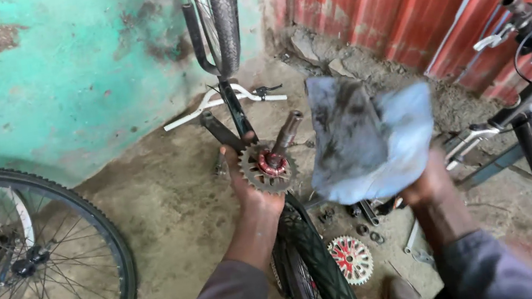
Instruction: The person uses a wrench to loosen and remove the crank arm from the bicycle frame. They then detach the chainring and crankset assembly, holding the components in their hands to display them.
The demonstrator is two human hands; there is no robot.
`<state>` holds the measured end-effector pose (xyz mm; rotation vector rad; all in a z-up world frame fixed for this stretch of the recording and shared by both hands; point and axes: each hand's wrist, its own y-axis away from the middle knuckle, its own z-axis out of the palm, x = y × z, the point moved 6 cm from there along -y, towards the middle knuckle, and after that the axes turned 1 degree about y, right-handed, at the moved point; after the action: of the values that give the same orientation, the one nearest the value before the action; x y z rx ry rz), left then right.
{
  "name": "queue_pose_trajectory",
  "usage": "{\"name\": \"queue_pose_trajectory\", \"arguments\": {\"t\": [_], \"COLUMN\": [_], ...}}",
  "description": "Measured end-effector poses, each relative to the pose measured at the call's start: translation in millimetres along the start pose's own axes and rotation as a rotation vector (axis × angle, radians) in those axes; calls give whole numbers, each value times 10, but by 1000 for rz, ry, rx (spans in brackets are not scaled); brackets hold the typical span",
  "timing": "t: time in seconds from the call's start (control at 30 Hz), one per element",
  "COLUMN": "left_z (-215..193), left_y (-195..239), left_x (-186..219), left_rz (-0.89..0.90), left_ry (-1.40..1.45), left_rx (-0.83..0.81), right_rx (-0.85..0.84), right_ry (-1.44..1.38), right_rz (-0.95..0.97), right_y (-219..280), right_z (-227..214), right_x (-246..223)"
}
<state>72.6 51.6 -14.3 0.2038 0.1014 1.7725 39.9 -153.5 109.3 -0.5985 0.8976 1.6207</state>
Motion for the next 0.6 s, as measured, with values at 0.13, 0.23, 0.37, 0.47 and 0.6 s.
{"name": "queue_pose_trajectory", "arguments": {"t": [0.13, 0.23, 0.37, 0.47, 0.6], "left_z": [63, 390, 286, 415, 442], "left_y": [27, 340, 276, 399, 395], "left_x": [-23, -23, -48, -36, 0], "left_rz": [15, 22, 14, 24, 20], "left_ry": [-32, -28, -39, -71, -70], "left_rx": [-7, -36, -47, -37, -42], "right_rx": [-110, -134, -91, -40, 22], "right_ry": [67, 20, -30, -10, 7], "right_rz": [-160, -136, -27, 8, 43], "right_y": [40, -17, -28, 4, 97], "right_z": [28, -40, -58, 3, 91], "right_x": [298, 636, 813, 785, 689]}}
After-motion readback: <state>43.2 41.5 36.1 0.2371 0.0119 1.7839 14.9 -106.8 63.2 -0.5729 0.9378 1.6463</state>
